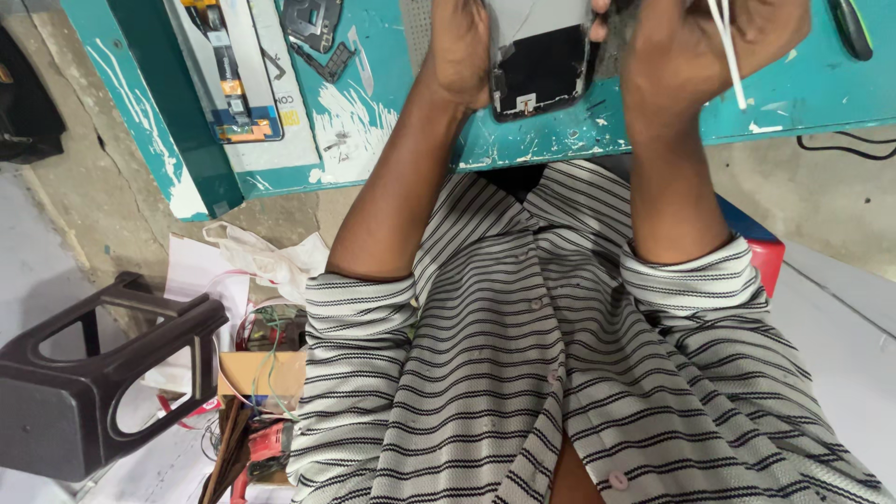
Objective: The person works on a disassembled smartphone at a repair bench, holding the frame and using tweezers to work on the old adhesive. They then squeeze adhesive from a red and white tube around the phone frame, cap the tube, and finally handle the phone with a flex cable attached.
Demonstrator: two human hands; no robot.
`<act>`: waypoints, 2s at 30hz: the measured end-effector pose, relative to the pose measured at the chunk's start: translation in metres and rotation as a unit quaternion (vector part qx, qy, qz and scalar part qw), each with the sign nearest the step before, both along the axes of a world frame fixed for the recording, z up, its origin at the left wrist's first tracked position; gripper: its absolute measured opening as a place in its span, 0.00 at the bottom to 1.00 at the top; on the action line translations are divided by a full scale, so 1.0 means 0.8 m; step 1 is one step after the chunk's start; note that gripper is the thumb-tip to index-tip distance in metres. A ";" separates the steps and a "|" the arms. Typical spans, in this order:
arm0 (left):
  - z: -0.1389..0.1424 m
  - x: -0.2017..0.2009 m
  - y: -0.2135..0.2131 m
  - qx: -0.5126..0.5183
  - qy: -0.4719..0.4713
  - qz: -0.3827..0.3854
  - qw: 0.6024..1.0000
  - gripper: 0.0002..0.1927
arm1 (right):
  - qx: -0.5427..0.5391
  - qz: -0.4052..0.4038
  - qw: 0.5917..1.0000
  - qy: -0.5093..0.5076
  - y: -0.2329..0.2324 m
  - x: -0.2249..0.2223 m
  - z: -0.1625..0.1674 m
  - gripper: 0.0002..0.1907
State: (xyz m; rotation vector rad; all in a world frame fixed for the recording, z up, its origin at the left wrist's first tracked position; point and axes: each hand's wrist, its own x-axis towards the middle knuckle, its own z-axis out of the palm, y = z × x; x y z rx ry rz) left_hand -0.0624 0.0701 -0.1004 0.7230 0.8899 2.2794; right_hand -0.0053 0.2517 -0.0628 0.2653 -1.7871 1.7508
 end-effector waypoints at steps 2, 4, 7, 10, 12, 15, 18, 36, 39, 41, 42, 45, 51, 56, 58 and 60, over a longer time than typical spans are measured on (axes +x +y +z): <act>-0.014 0.001 -0.005 0.010 -0.036 -0.020 0.999 0.42 | 0.004 -0.005 1.000 -0.009 -0.008 0.000 0.013 0.10; -0.030 0.004 -0.008 -0.001 -0.109 -0.002 0.994 0.39 | 0.064 -0.072 0.995 0.010 -0.016 -0.001 0.019 0.11; -0.049 0.005 -0.006 -0.022 -0.229 0.053 0.972 0.33 | 0.155 -0.172 0.972 0.037 -0.023 -0.004 0.017 0.14; -0.060 0.006 -0.006 -0.007 -0.243 0.059 0.968 0.31 | 0.104 -0.174 0.979 0.028 -0.025 -0.006 0.005 0.13; -0.064 0.006 -0.007 -0.015 -0.223 0.061 0.973 0.30 | 0.121 -0.206 0.969 0.068 -0.021 -0.014 -0.005 0.15; -0.069 0.010 -0.007 -0.028 -0.196 0.061 0.978 0.29 | 0.111 -0.202 0.970 0.082 -0.018 -0.014 -0.016 0.16; -0.072 0.012 -0.007 -0.094 -0.121 0.101 0.983 0.24 | 0.108 -0.218 0.967 0.078 -0.016 -0.013 -0.024 0.16; -0.067 0.012 -0.009 -0.068 -0.161 0.081 0.981 0.29 | 0.191 -0.157 0.969 -0.018 -0.021 0.010 0.023 0.15; -0.070 0.011 -0.008 -0.062 -0.150 0.077 0.984 0.26 | 0.218 -0.132 0.967 -0.019 -0.028 0.013 0.038 0.15; -0.071 0.010 -0.007 -0.061 -0.144 0.075 0.985 0.26 | 0.209 -0.113 0.971 -0.021 -0.031 0.012 0.043 0.16; -0.072 0.010 -0.007 -0.060 -0.142 0.076 0.985 0.26 | 0.194 -0.104 0.975 -0.020 -0.033 0.009 0.043 0.17; -0.072 0.009 -0.004 -0.061 -0.140 0.077 0.985 0.25 | 0.199 -0.100 0.975 -0.007 -0.034 0.006 0.044 0.16; -0.071 0.010 -0.001 -0.067 -0.134 0.083 0.985 0.25 | 0.213 -0.109 0.971 0.022 -0.033 -0.001 0.041 0.16; -0.071 0.010 -0.001 -0.069 -0.131 0.089 0.985 0.25 | 0.225 -0.089 0.969 0.057 -0.031 -0.006 0.035 0.17; -0.070 0.010 -0.001 -0.070 -0.129 0.092 0.985 0.25 | 0.233 -0.092 0.965 0.077 -0.031 -0.009 0.032 0.16; -0.070 0.010 -0.001 -0.070 -0.129 0.095 0.985 0.25 | 0.230 -0.093 0.967 0.063 -0.031 -0.009 0.030 0.19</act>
